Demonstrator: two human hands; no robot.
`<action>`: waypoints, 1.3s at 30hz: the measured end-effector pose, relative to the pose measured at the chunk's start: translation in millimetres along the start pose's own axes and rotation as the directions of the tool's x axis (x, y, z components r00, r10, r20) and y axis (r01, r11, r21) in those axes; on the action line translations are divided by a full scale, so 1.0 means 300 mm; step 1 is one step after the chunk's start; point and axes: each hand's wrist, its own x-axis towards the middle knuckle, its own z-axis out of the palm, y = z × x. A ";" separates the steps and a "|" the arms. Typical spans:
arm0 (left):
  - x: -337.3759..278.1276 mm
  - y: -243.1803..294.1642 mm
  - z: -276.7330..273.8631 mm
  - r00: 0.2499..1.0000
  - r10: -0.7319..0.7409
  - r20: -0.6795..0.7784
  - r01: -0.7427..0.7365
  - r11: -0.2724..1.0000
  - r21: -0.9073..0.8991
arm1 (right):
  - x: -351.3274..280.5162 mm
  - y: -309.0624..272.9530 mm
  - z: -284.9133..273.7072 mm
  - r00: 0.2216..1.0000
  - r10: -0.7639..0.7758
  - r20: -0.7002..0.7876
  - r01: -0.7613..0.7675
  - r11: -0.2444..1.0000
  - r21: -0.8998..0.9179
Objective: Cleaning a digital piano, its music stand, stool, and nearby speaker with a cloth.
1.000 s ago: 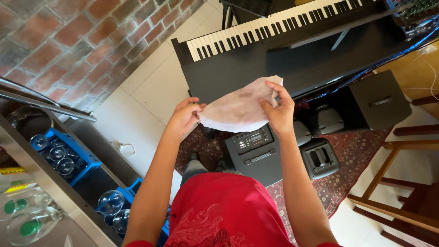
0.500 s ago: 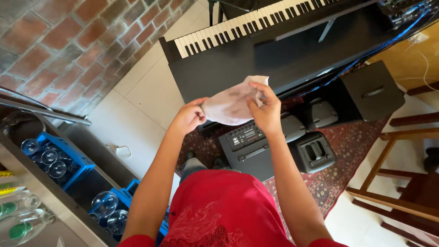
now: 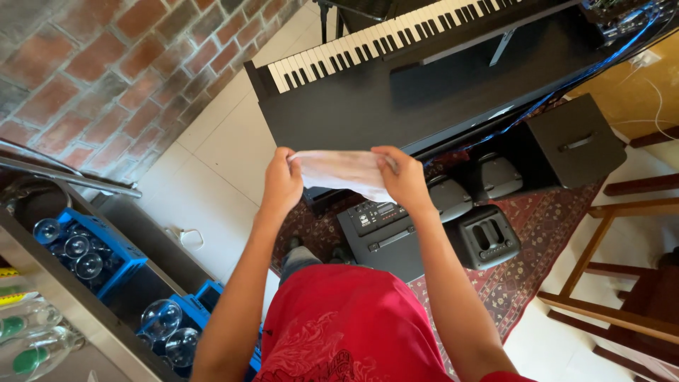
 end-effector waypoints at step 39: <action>-0.113 0.106 -0.187 0.908 0.211 -0.362 -0.255 0.964 -0.075 | 0.016 0.156 0.116 0.963 -0.003 -0.269 0.116 0.906 0.408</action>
